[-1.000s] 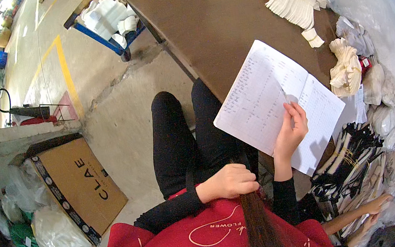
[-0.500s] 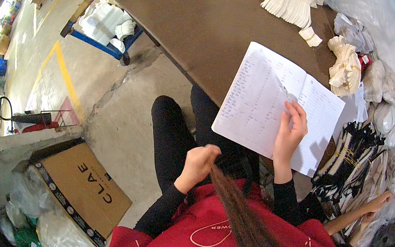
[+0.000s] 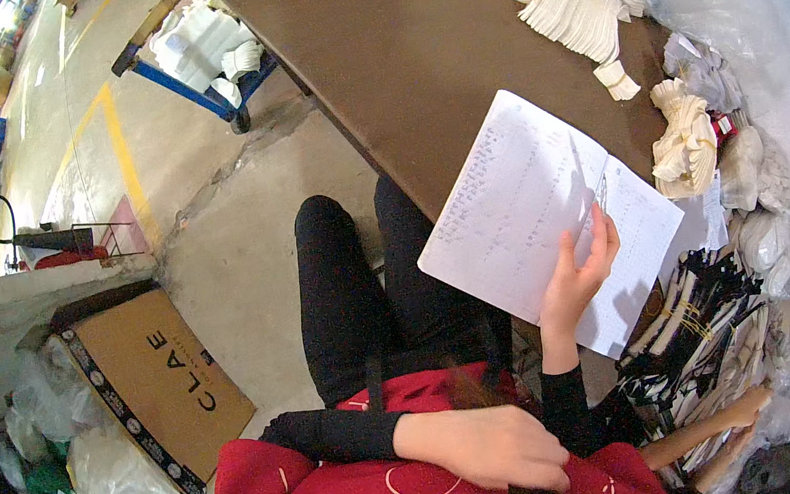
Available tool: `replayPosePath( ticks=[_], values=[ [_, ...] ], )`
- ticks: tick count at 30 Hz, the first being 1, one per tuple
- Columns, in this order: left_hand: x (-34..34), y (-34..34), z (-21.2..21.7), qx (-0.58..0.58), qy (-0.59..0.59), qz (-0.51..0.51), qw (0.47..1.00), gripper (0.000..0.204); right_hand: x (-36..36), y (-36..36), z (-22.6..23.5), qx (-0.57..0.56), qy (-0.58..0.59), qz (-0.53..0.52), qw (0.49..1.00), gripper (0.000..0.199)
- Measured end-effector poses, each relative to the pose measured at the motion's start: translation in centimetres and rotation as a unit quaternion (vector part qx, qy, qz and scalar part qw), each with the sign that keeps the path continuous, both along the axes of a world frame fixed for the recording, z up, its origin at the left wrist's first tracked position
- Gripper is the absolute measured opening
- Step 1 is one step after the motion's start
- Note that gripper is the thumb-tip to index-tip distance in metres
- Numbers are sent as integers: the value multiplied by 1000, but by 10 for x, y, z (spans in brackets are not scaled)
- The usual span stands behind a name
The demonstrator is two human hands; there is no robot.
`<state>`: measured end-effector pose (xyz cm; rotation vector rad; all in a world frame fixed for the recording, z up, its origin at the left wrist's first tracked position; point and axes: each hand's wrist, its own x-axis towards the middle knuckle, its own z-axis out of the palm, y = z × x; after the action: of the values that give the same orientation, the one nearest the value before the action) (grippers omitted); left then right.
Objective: The person gathers stacks of cream-colored fabric pieces on a table, aligns them, and secures them with rubber bands. They repeat this process for multiple stacks, occasionally writing on a notepad and moving a trolley to clear space.
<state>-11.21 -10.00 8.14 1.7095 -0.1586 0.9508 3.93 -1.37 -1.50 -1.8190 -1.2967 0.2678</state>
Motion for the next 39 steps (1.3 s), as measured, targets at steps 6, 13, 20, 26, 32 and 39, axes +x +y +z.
replayPosePath(
  ticks=[6,13,20,26,32,39],
  values=[
    [-26,3,-36,10,73,143,987,22,2,-2,1,-15,13,-2,1000,48],
    [-54,5,-63,-19,171,211,962,15,3,0,-2,14,2,3,1000,48],
    [-77,18,-81,-51,268,283,920,17,1,-1,2,1,4,0,1000,49],
    [-99,35,-90,-95,336,372,860,12,0,0,5,-13,6,2,1000,47],
    [-96,59,-34,-140,334,439,822,40,0,0,0,-5,-8,-1,1000,53],
    [-32,32,64,41,25,-39,998,51,3,1,-2,3,-5,14,1000,51]
  ],
)
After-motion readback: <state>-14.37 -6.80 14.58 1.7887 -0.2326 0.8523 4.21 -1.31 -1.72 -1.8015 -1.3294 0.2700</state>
